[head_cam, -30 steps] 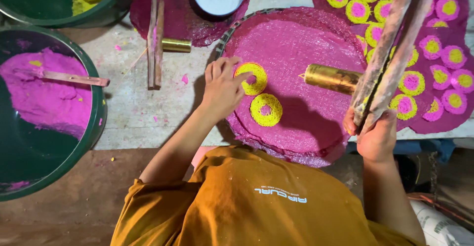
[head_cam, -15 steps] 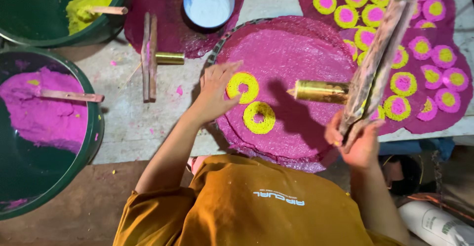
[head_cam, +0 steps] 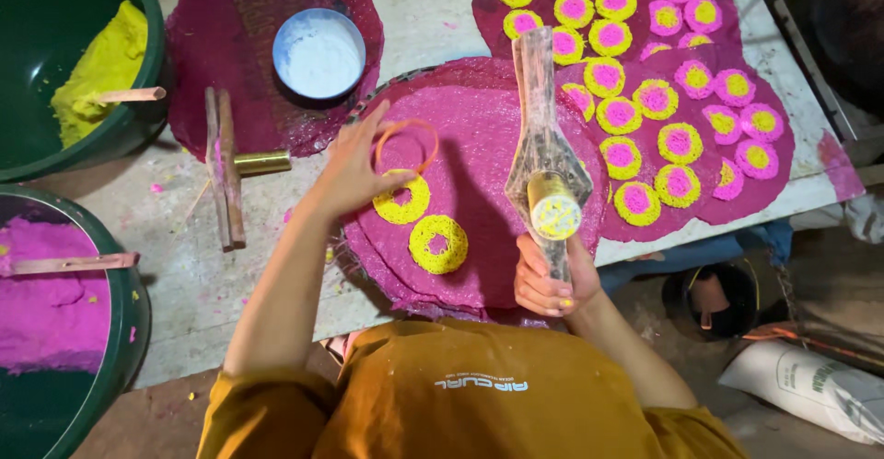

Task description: The person prepares colored dough and uses a handheld mold tool to shape dough into small floral patterns onto large circular bases.

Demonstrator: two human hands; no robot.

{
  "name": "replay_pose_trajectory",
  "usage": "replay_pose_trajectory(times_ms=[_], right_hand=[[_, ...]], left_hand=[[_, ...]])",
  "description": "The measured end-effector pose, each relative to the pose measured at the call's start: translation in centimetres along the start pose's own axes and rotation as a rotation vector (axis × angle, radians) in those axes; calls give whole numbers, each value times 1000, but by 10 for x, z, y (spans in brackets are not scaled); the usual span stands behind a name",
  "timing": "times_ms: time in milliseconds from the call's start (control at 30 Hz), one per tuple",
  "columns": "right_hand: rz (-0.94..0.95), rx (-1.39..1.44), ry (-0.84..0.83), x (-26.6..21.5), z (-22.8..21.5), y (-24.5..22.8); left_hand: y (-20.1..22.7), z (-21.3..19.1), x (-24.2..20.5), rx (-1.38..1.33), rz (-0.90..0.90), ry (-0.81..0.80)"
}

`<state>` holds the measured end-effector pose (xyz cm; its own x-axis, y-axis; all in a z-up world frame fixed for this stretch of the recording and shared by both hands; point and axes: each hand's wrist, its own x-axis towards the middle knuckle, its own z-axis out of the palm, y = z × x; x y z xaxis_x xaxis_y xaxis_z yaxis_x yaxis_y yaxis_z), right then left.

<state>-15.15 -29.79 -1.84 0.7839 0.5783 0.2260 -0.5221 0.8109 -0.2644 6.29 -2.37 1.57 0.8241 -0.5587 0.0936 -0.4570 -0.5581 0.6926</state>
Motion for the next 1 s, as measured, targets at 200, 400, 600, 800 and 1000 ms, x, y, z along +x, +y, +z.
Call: replay_pose_trajectory(times_ms=[200, 400, 600, 800, 1000], right_hand=[[-127, -531, 270, 7, 27, -17], [-225, -1997, 213, 12, 100, -48], [-297, -2440, -743, 96, 183, -91], [256, -1990, -786, 103, 180, -85], [492, -1623, -705, 80, 161, -80]], left_hand=[[71, -37, 0, -466, 336, -125], [149, -44, -53, -468, 342, -472], [187, -64, -75, -134, 338, -756], [220, -88, -91, 248, 230, -864], [201, -85, -136, 125, 138, -690]])
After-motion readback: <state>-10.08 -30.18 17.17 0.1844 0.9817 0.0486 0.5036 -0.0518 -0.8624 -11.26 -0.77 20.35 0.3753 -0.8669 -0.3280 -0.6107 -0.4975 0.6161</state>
